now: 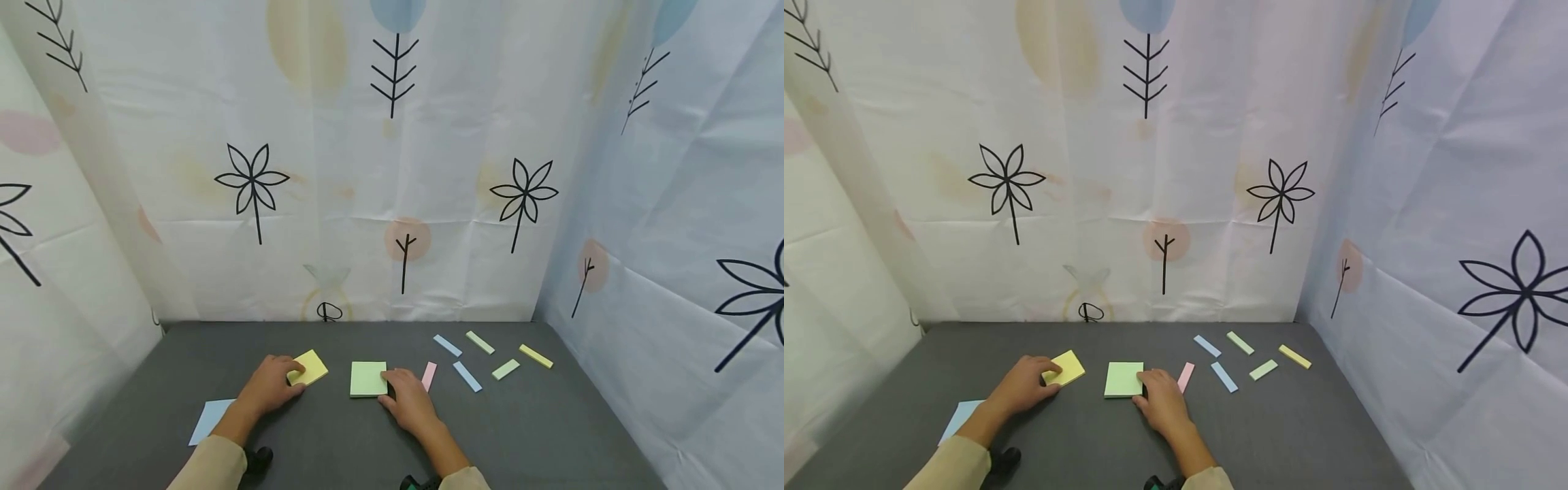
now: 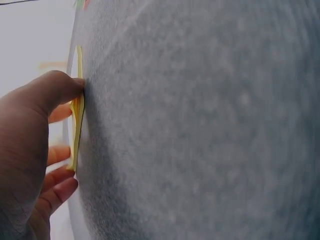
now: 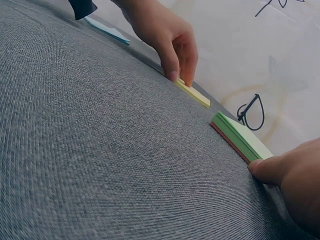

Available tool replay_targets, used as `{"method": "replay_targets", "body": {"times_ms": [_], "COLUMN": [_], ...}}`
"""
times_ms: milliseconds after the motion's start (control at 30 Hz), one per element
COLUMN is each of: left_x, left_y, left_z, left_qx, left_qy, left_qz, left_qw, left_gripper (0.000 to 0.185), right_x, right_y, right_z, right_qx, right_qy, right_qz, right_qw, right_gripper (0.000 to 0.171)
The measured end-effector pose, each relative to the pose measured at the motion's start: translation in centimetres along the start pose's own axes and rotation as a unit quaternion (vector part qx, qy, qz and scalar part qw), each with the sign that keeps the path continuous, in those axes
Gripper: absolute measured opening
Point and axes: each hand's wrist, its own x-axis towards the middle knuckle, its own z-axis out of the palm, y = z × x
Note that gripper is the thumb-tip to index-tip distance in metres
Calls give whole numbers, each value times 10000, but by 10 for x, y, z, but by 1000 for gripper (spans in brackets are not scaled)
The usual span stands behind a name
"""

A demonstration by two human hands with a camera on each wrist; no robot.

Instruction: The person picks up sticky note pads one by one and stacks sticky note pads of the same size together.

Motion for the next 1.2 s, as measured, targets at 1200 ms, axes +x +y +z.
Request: {"method": "replay_targets", "body": {"times_ms": [1200], "left_x": [-1], "left_y": [9], "left_z": [-2], "left_qx": [-251], "left_qy": [-293], "left_qz": [-834], "left_qw": [9958], "left_gripper": [38], "right_x": [1], "right_y": [2], "right_z": [1], "right_qx": [-54], "right_qy": [-50], "right_qz": [17], "right_qw": [10000], "right_gripper": [42]}}
